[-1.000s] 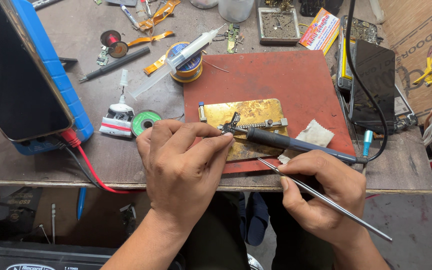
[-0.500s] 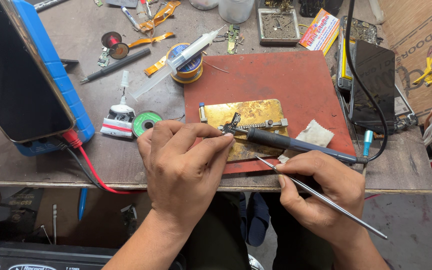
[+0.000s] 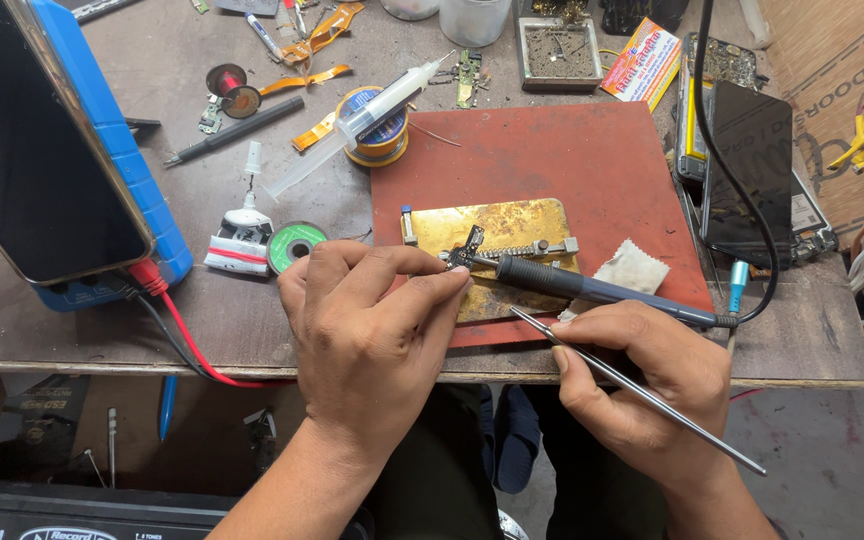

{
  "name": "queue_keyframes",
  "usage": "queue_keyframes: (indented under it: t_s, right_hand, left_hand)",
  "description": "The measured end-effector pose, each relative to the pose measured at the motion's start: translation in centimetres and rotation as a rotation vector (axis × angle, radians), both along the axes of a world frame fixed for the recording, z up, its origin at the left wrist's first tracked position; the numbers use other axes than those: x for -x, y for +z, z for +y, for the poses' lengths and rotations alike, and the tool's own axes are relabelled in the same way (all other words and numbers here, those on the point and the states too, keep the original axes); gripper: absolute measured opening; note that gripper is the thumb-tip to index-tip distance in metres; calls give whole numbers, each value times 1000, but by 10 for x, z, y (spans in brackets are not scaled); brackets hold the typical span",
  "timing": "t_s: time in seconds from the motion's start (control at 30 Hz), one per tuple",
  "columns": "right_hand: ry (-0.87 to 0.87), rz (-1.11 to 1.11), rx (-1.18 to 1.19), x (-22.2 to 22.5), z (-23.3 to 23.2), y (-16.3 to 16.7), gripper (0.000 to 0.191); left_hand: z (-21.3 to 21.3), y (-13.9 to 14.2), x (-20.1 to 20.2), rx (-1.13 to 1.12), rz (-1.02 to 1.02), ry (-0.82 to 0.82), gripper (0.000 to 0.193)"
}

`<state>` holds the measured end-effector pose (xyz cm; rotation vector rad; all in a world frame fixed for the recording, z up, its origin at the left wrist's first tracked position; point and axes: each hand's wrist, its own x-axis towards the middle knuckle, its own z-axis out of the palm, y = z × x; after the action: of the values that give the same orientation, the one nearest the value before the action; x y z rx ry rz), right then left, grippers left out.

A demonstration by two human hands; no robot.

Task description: The person uses tweezers to position a small electronic component on a circuit board held in a vise. They then use a soldering iron to apply solder to the component's contacts. The person briefly answers a phone call and returns to soldering.

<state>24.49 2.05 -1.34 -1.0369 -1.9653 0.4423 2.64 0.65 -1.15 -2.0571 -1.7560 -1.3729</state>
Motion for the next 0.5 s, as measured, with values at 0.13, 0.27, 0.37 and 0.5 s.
queue_keyframes:
  t_s: [0.13, 0.27, 0.37, 0.5]
  right_hand:
    - [-4, 2, 6, 1, 0, 0, 20]
    - [-9, 2, 18, 0, 0, -1, 20]
    - [-6, 0, 17, -1, 1, -1, 20]
    - [-6, 1, 17, 0, 1, 0, 19]
  left_hand:
    - [0, 0, -1, 5, -1, 5, 11]
    - [0, 0, -1, 3, -1, 5, 11]
    - [0, -1, -1, 1, 0, 2, 11]
    - [1, 0, 0, -4, 0, 1, 11]
